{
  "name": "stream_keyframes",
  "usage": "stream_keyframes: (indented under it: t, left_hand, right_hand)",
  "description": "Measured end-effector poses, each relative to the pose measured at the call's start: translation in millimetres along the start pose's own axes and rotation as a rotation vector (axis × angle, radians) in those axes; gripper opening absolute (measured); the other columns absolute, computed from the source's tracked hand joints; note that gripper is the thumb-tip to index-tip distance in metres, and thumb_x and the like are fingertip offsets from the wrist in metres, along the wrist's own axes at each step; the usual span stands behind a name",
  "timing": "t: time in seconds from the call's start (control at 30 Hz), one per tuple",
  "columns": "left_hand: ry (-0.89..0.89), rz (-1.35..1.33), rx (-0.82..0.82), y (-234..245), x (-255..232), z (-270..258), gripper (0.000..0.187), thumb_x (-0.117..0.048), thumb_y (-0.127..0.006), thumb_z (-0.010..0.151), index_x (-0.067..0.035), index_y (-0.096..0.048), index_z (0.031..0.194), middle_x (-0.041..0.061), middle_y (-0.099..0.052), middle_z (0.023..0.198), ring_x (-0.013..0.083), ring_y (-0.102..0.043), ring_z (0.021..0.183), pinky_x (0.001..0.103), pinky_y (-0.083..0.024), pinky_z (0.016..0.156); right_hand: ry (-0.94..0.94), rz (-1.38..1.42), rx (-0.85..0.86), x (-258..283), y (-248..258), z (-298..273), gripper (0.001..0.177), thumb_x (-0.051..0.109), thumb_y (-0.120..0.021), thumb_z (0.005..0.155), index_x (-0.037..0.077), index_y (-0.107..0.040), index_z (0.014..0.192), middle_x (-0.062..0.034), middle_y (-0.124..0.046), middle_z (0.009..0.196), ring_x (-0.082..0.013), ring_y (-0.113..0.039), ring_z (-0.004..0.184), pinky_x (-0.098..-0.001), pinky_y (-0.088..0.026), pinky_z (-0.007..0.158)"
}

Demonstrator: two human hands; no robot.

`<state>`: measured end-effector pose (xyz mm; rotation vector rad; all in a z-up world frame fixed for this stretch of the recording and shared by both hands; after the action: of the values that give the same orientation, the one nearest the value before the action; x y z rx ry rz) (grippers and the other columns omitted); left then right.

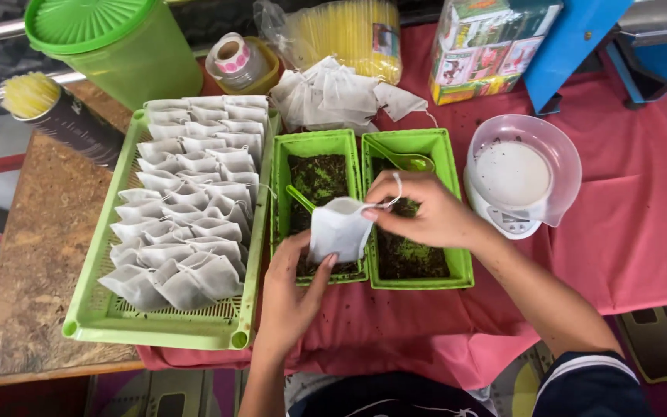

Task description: Filling small white filter bags with tea leaves using a small plastic spoon

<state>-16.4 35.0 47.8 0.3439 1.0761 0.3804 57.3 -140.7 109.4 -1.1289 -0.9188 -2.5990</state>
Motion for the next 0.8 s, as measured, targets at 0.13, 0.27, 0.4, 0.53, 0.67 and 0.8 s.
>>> stream_keyframes:
  t: [0.13, 0.27, 0.4, 0.53, 0.67, 0.8]
  left_hand:
    - [0.223, 0.005, -0.061, 40.2, 22.9, -34.6, 0.04, -0.022, -0.071, 0.093, -0.005, -0.061, 0.127, 0.009, -0.071, 0.115, 0.0199, -0.066, 0.103, 0.032, -0.049, 0.093]
    - [0.359, 0.188, -0.174, 84.1, 49.1, -69.6, 0.039, -0.022, -0.072, 0.091, -0.007, -0.061, 0.125, 0.007, -0.07, 0.109, 0.0195, -0.066, 0.1, 0.033, -0.049, 0.092]
    - [0.45, 0.271, -0.176, 103.0, 72.0, -80.8, 0.038, -0.026, -0.068, 0.094, -0.009, -0.06, 0.128, 0.007, -0.07, 0.107, 0.022, -0.067, 0.1, 0.037, -0.049, 0.087]
    - [0.52, 0.225, -0.191, 105.4, 77.9, -75.8, 0.035, -0.028, -0.069, 0.094, -0.009, -0.061, 0.122, 0.005, -0.069, 0.1, 0.02, -0.067, 0.095, 0.035, -0.049, 0.085]
    - [0.44, 0.103, -0.184, 99.2, 73.6, -66.2, 0.033, -0.022, -0.071, 0.093, -0.008, -0.057, 0.119, 0.005, -0.065, 0.094, 0.017, -0.061, 0.087, 0.031, -0.048, 0.084]
    - [0.387, 0.027, -0.143, 94.7, 61.2, -54.8, 0.026, -0.02, -0.066, 0.097, -0.008, -0.058, 0.119, 0.001, -0.058, 0.091, 0.0136, -0.051, 0.083, 0.028, -0.044, 0.081]
  right_hand:
    - [0.004, 0.051, 0.079, 10.1, -43.7, 23.0, 0.009, 0.0, -0.07, 0.092, 0.006, -0.064, 0.094, -0.005, -0.068, 0.087, -0.0158, -0.064, 0.077, -0.0288, -0.05, 0.073]
    - [-0.002, 0.08, 0.208, 11.2, -96.3, 45.9, 0.005, 0.005, -0.07, 0.094, 0.007, -0.065, 0.094, -0.0032, -0.067, 0.086, -0.0145, -0.057, 0.068, -0.0284, -0.045, 0.061]
    - [-0.067, 0.049, 0.281, -1.8, -132.8, 63.1, 0.004, 0.011, -0.067, 0.096, 0.008, -0.068, 0.094, -0.0016, -0.068, 0.086, -0.0156, -0.055, 0.061, -0.0303, -0.042, 0.057]
    - [-0.072, 0.016, 0.255, -16.2, -141.1, 70.2, 0.003, 0.012, -0.068, 0.096, 0.009, -0.068, 0.098, -0.002, -0.068, 0.087, -0.0172, -0.054, 0.06, -0.0317, -0.044, 0.062]
    - [-0.081, 0.037, 0.231, -20.2, -135.0, 73.3, 0.003, 0.01, -0.067, 0.097, 0.008, -0.065, 0.098, -0.0025, -0.068, 0.093, -0.0159, -0.056, 0.064, -0.0298, -0.045, 0.062]
    - [-0.064, 0.034, 0.235, -15.3, -129.1, 73.1, 0.003, 0.012, -0.064, 0.098, 0.009, -0.063, 0.098, -0.0023, -0.066, 0.093, -0.0162, -0.052, 0.06, -0.03, -0.044, 0.059]
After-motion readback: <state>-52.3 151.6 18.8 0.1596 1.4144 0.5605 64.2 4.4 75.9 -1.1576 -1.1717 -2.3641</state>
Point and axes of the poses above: each hand's wrist, its own z-axis towards the middle knuckle, its own y-axis out of the back of the hand, x = y × z, the point moved 8 cm from there along z, towards the middle knuckle
